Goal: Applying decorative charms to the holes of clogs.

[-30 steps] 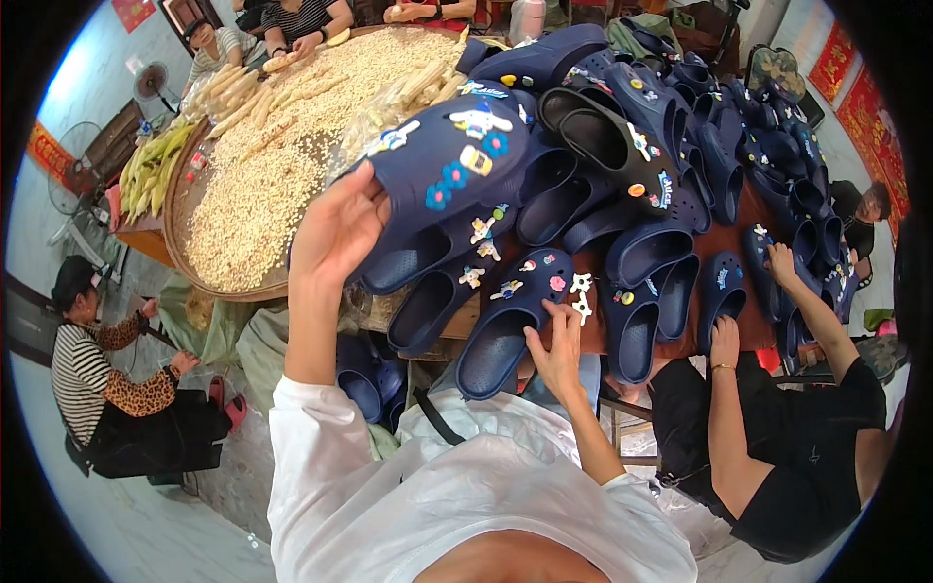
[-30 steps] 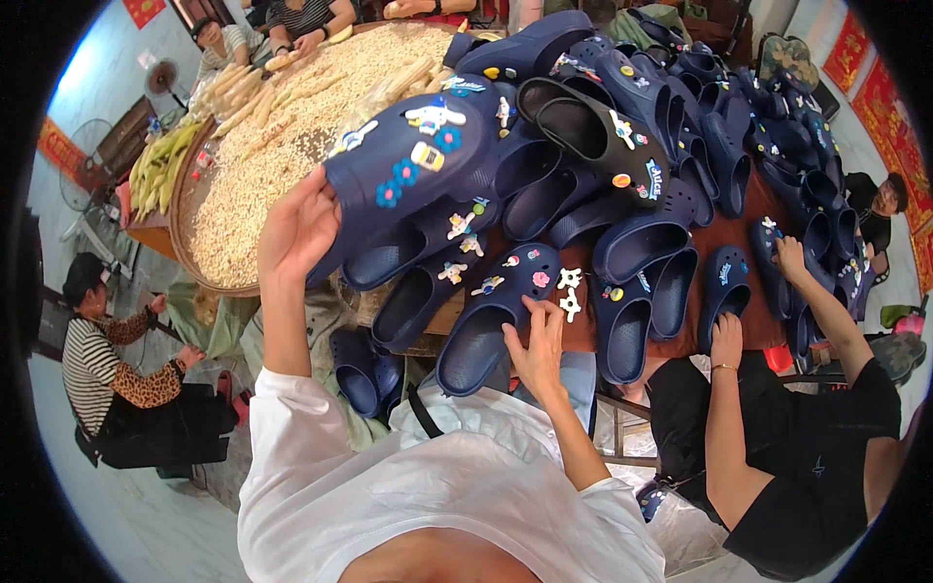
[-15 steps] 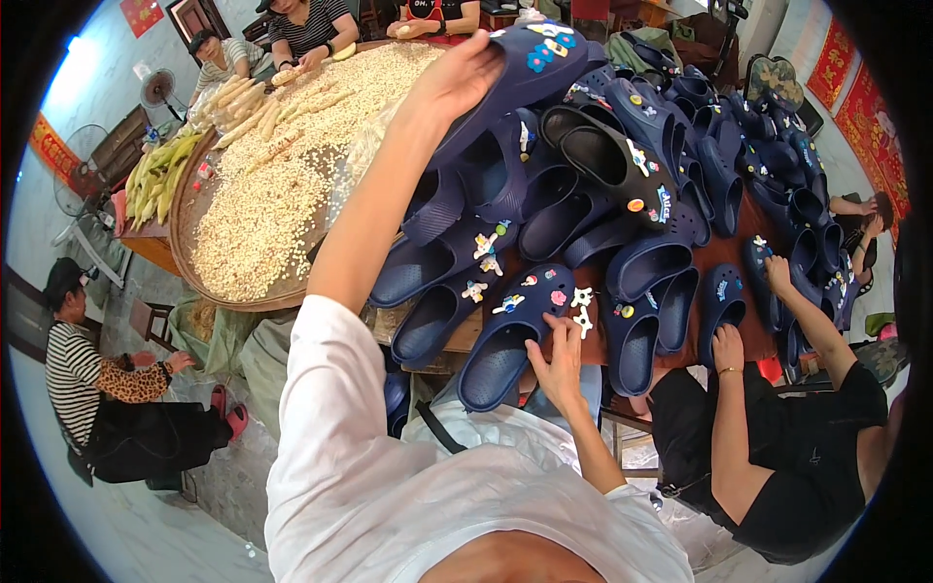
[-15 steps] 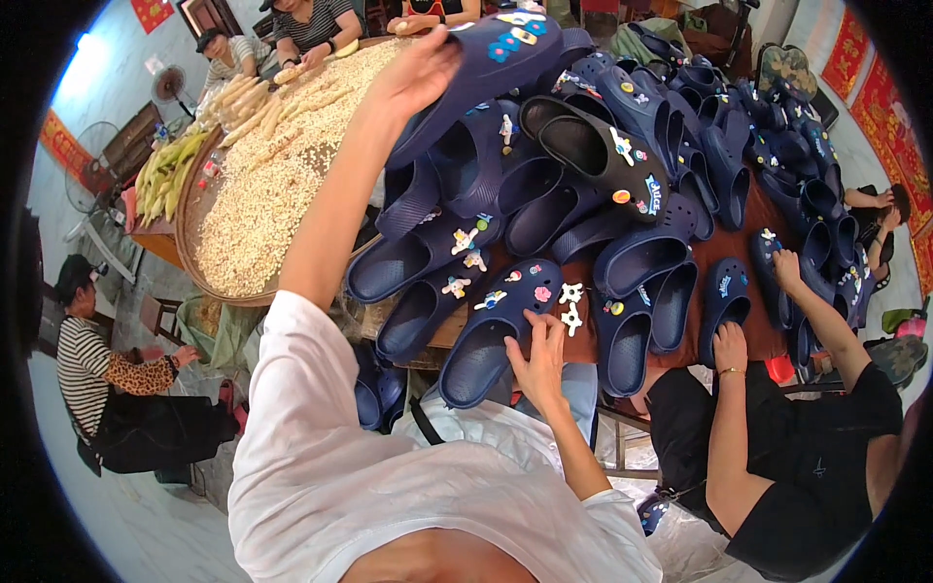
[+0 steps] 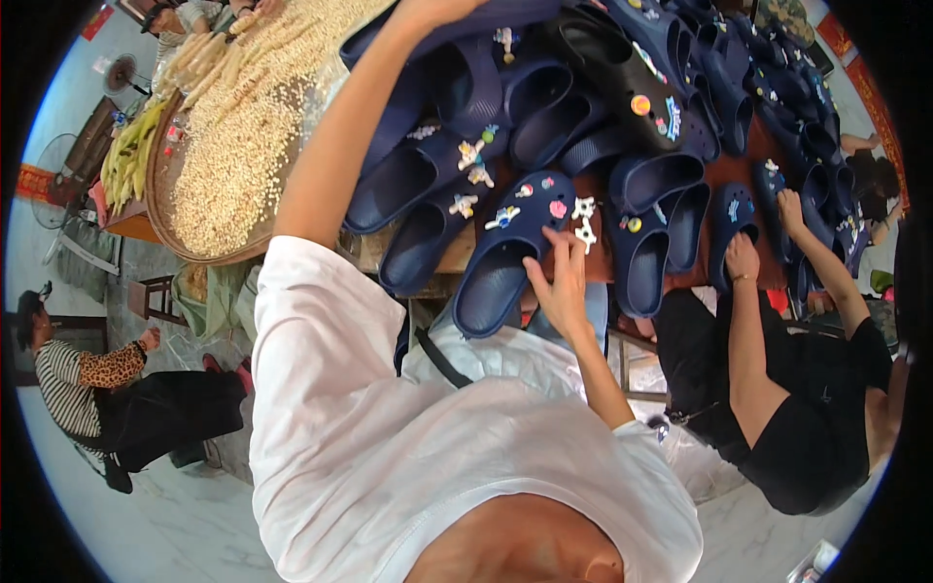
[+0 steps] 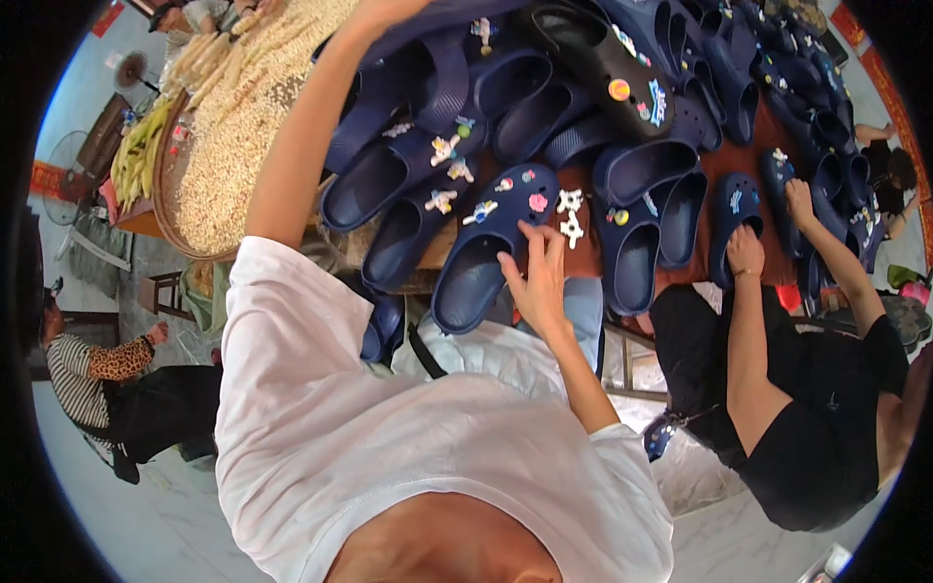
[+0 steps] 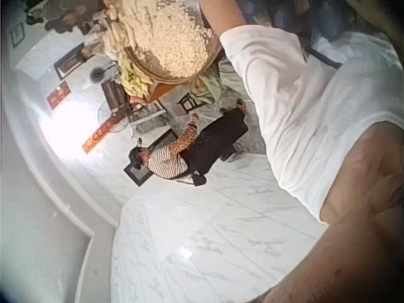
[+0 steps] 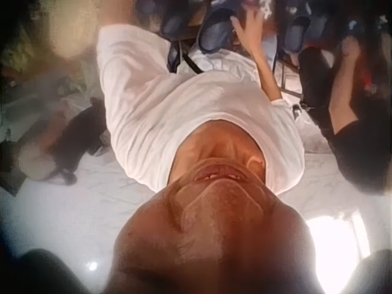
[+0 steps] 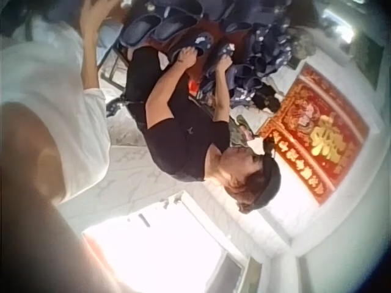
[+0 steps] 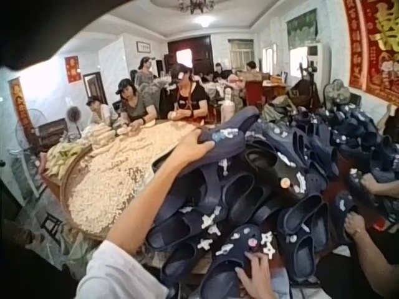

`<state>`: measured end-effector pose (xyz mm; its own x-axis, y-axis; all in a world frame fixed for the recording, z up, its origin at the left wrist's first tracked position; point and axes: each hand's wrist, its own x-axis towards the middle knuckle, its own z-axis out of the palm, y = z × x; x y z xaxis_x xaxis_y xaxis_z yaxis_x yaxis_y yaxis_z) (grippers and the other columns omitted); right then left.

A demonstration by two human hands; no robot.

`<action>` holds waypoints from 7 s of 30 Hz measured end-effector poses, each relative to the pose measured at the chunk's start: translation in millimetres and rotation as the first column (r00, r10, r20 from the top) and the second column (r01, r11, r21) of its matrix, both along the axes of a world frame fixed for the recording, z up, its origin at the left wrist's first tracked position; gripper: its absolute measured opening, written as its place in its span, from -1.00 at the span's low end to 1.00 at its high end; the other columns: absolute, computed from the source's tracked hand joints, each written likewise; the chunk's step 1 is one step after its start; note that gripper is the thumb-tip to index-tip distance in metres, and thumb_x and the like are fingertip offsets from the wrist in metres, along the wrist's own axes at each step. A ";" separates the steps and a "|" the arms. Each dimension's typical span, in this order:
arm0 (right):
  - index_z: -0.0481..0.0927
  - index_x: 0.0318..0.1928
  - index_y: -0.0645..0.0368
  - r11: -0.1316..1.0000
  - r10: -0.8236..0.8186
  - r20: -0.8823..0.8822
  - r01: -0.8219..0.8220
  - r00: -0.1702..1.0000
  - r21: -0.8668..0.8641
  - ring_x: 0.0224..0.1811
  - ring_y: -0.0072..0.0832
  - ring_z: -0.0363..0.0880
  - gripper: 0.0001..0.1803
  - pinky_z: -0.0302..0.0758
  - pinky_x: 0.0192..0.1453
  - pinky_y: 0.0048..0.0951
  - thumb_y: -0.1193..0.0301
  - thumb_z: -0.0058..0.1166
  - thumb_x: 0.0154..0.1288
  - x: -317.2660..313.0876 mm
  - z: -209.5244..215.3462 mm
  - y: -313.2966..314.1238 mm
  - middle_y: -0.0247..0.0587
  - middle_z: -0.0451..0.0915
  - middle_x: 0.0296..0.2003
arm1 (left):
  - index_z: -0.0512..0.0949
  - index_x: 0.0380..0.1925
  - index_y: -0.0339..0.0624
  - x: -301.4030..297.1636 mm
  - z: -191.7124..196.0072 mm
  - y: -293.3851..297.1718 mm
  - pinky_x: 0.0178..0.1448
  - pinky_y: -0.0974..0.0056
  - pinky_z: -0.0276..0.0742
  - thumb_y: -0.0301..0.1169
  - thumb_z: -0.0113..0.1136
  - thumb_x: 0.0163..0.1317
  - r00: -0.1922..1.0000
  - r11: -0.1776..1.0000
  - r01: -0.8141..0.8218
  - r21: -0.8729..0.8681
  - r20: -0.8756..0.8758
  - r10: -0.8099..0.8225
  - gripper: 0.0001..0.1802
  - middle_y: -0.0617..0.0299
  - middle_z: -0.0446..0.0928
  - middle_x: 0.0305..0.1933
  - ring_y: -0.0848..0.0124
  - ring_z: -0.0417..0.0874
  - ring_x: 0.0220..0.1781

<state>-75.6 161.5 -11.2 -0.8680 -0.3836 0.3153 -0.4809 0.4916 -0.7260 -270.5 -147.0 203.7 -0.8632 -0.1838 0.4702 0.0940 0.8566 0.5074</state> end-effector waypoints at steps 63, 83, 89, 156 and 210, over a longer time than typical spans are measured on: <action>0.44 -0.12 0.28 0.957 -0.235 0.315 0.276 0.919 -0.089 -0.34 -0.14 0.63 -0.48 0.52 -0.27 -0.16 0.00 0.06 0.33 -72.9 -46.6 4.8 0.05 0.58 -0.35 | 0.58 -0.14 -0.25 202.8 -281.2 198.3 -0.01 0.30 0.44 -0.39 0.24 0.11 0.958 -0.276 -0.146 0.950 0.066 -0.281 -0.70 0.28 0.59 -0.16 0.45 0.57 -0.08; 0.31 -0.22 0.27 0.972 -0.222 -0.027 0.223 0.975 0.068 -0.32 0.18 0.55 -0.87 0.44 -0.23 0.05 0.45 -0.11 0.37 -90.9 -31.6 -10.0 0.19 0.55 -0.38 | 0.51 -0.12 -0.35 182.7 -276.5 189.3 0.30 0.16 0.28 -0.48 0.14 -0.06 0.972 -0.598 -0.064 0.799 -0.086 -0.219 -0.59 0.09 0.57 -0.08 0.23 0.50 0.08; 0.40 -0.22 0.28 0.939 -0.339 0.066 0.332 0.939 0.091 -0.25 0.17 0.54 -0.79 0.44 -0.21 0.04 0.38 -0.22 0.45 -100.8 -47.9 12.0 0.22 0.56 -0.31 | 0.49 -0.09 -0.30 197.1 -276.1 189.8 0.30 0.15 0.28 -0.41 0.17 0.03 0.981 -0.545 -0.057 0.837 -0.055 -0.188 -0.61 0.12 0.54 -0.03 0.24 0.50 0.08; 0.52 -0.11 0.23 0.965 -0.249 0.064 0.241 0.966 0.102 -0.33 -0.17 0.60 -0.66 0.51 -0.22 -0.20 0.21 0.13 0.29 -89.6 -21.4 7.2 0.01 0.47 -0.21 | 0.40 0.04 -0.22 247.8 -257.2 177.7 0.47 0.05 0.16 -0.40 0.11 0.25 0.991 -0.909 0.068 0.411 -0.133 0.014 -0.65 0.13 0.39 0.16 0.21 0.36 0.26; 0.52 -0.33 0.18 0.999 0.010 0.021 -0.011 1.000 0.039 -0.36 -0.36 0.51 -0.71 0.44 -0.24 -0.34 0.36 0.36 0.01 -98.6 -10.9 -54.9 -0.24 0.51 -0.46 | 0.22 0.31 -0.20 172.8 -286.9 175.1 0.49 0.15 0.13 -0.20 -0.36 0.45 0.877 -0.905 0.222 0.363 -0.480 0.023 -0.48 0.11 0.24 0.39 0.29 0.26 0.42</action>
